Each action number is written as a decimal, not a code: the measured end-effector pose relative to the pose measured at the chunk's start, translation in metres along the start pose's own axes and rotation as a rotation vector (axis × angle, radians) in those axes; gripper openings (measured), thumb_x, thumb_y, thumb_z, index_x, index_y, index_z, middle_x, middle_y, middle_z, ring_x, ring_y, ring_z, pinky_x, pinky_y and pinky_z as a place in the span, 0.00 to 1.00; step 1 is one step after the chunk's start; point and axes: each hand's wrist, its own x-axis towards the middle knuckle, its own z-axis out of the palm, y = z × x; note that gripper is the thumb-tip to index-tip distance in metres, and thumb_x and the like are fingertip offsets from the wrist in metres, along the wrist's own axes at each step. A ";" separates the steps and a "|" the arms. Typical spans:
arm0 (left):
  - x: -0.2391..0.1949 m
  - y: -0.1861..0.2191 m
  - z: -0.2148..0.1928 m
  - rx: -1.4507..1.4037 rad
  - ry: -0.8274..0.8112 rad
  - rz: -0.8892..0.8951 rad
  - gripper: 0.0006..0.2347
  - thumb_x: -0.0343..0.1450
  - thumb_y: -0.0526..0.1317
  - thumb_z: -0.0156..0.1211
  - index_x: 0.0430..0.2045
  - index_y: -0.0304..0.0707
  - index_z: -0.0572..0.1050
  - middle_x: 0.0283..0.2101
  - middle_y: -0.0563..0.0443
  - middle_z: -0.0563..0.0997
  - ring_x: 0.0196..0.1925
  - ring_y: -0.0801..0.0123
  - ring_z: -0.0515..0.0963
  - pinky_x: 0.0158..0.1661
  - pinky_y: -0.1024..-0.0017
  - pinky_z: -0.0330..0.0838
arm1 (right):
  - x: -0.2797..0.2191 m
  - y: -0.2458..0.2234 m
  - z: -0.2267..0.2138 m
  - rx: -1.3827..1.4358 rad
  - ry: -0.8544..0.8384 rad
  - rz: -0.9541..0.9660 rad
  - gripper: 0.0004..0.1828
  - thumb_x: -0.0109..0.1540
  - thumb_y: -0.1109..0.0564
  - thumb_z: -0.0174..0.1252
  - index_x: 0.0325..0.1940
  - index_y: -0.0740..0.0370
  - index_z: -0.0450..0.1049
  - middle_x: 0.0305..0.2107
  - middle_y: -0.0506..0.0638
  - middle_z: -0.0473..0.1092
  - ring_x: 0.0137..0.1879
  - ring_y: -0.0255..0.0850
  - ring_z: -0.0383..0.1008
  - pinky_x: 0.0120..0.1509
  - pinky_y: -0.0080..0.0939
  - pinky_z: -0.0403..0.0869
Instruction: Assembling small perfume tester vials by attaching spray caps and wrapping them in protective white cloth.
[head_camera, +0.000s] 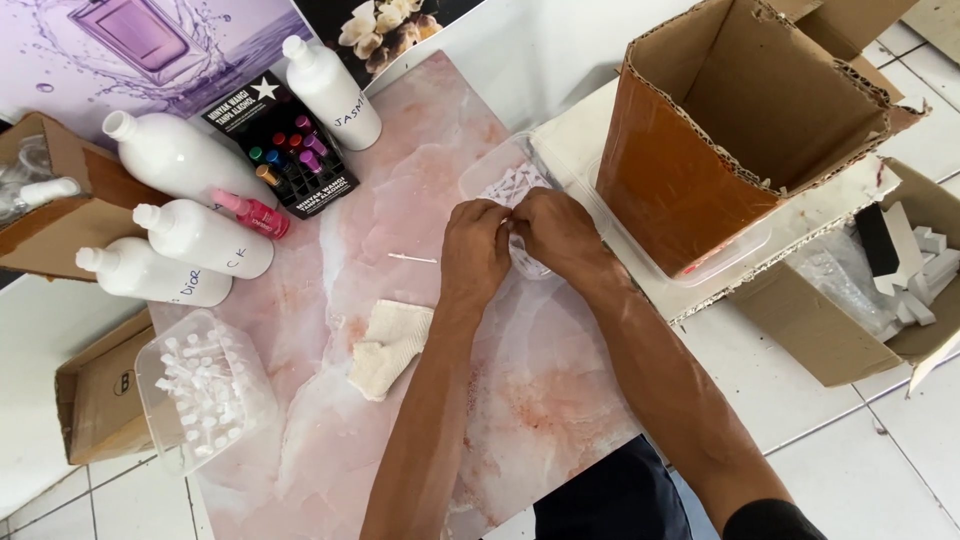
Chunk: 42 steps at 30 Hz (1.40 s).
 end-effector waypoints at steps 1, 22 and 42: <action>0.001 0.002 -0.003 0.003 0.002 -0.001 0.07 0.69 0.29 0.62 0.38 0.33 0.82 0.38 0.42 0.81 0.48 0.51 0.80 0.52 0.61 0.73 | 0.006 0.014 0.006 0.001 -0.001 -0.003 0.10 0.65 0.63 0.55 0.42 0.75 0.78 0.36 0.67 0.74 0.45 0.57 0.75 0.45 0.57 0.73; -0.051 -0.036 -0.104 -0.719 0.563 -0.368 0.11 0.68 0.24 0.67 0.43 0.30 0.80 0.31 0.46 0.83 0.34 0.74 0.82 0.40 0.75 0.81 | 0.024 -0.123 0.056 0.644 0.192 -0.444 0.06 0.61 0.66 0.65 0.32 0.58 0.81 0.28 0.47 0.76 0.29 0.38 0.77 0.33 0.34 0.73; -0.112 -0.079 -0.128 -0.668 0.737 -0.574 0.03 0.71 0.30 0.66 0.35 0.29 0.80 0.29 0.43 0.83 0.31 0.71 0.82 0.35 0.73 0.82 | 0.033 -0.123 0.172 0.949 0.012 -0.382 0.06 0.65 0.64 0.63 0.47 0.65 0.81 0.27 0.49 0.74 0.32 0.30 0.68 0.36 0.31 0.69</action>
